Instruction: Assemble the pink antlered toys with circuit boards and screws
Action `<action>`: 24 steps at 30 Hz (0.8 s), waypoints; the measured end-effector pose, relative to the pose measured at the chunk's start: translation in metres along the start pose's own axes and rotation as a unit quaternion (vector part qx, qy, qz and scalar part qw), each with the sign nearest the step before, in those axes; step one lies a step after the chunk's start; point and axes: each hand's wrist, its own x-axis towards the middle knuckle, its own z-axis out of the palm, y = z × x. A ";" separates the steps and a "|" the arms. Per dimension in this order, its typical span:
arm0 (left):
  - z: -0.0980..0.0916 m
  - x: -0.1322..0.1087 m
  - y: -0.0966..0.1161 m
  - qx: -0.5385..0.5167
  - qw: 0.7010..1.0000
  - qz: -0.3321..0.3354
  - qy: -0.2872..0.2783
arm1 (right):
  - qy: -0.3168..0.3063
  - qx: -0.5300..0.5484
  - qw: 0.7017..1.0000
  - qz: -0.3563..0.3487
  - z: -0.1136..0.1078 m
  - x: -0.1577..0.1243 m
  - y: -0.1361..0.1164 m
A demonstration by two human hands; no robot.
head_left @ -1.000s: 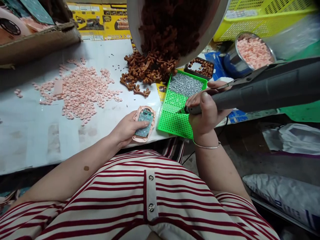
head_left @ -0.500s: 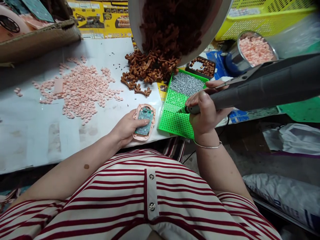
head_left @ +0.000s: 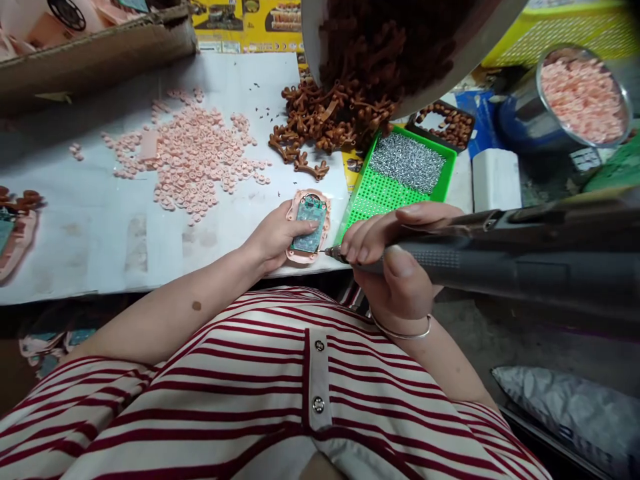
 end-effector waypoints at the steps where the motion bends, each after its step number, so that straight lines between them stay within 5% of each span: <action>1: 0.000 0.000 0.000 -0.002 1.000 0.001 -0.002 | 0.005 -0.004 1.000 0.013 0.000 -0.002 0.002; 16: 0.001 -0.001 0.000 -0.014 1.000 -0.006 -0.010 | -0.020 0.026 0.999 -0.008 0.001 -0.006 0.007; 24: 0.002 0.002 0.001 -0.005 1.000 -0.026 0.003 | -0.018 0.003 0.998 0.054 0.008 -0.007 -0.004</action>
